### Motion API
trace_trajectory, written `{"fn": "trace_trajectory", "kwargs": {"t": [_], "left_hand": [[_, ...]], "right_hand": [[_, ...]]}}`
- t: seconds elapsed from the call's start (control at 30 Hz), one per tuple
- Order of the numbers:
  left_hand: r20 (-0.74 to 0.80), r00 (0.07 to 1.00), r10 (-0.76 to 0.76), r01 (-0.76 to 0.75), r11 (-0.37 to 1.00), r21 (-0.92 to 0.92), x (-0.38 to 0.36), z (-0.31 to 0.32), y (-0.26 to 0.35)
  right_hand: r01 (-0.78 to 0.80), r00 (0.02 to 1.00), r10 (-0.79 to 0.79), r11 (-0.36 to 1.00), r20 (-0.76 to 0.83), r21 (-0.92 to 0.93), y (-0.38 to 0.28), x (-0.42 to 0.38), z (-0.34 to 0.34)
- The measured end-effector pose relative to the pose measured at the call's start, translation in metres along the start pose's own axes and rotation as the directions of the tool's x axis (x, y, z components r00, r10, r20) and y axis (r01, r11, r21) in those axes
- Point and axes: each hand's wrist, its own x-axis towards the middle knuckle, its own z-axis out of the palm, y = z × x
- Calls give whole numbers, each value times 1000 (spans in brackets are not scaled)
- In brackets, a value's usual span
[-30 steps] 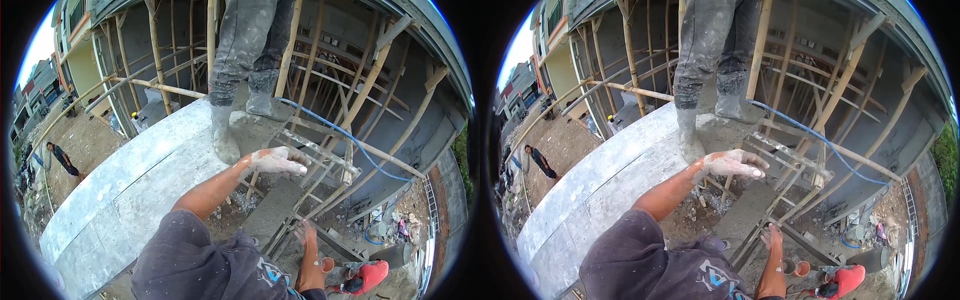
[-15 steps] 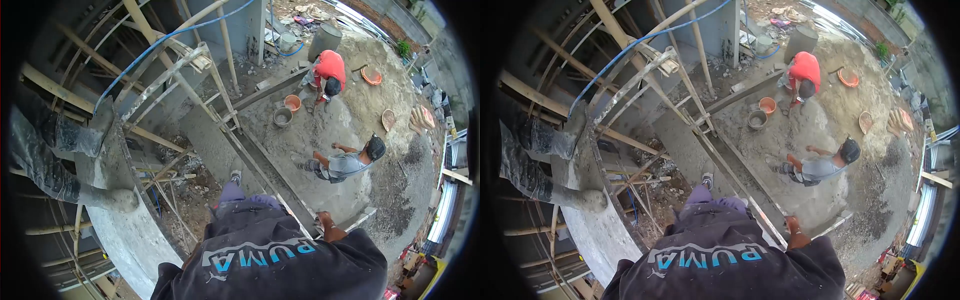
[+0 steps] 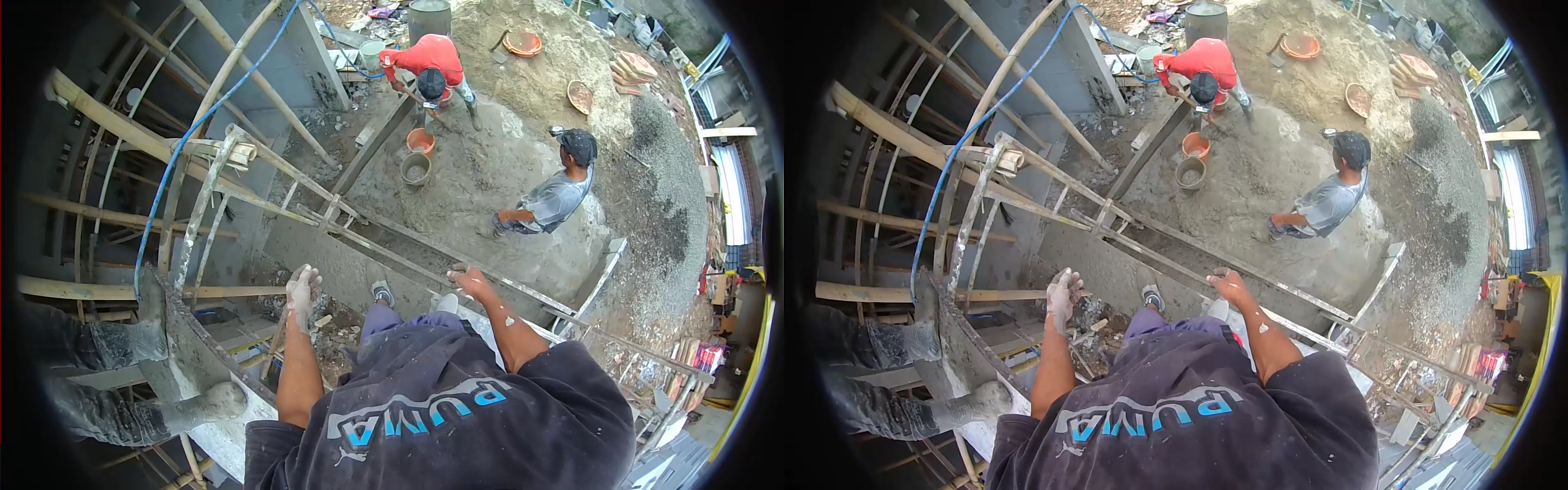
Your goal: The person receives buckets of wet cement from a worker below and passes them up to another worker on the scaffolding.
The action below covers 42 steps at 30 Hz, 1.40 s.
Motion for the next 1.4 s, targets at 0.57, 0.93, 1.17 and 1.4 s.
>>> {"fn": "trace_trajectory", "kwargs": {"t": [0.57,0.93,1.17,1.4], "left_hand": [[0,863,-506,505,863,24,-73,-123,-191],[-63,959,-275,281,948,147,-24,-22,-103],[-67,954,-292,300,935,190,-25,-17,-91],[-81,903,-422,429,883,190,-16,-84,-181]], "right_hand": [[-497,839,514,857,-175,136,153,-79,-81],[-66,973,100,984,-206,165,45,-8,-39],[-166,974,183,977,-131,130,78,-9,-47],[-399,900,420,901,-116,170,136,-57,-59]]}}
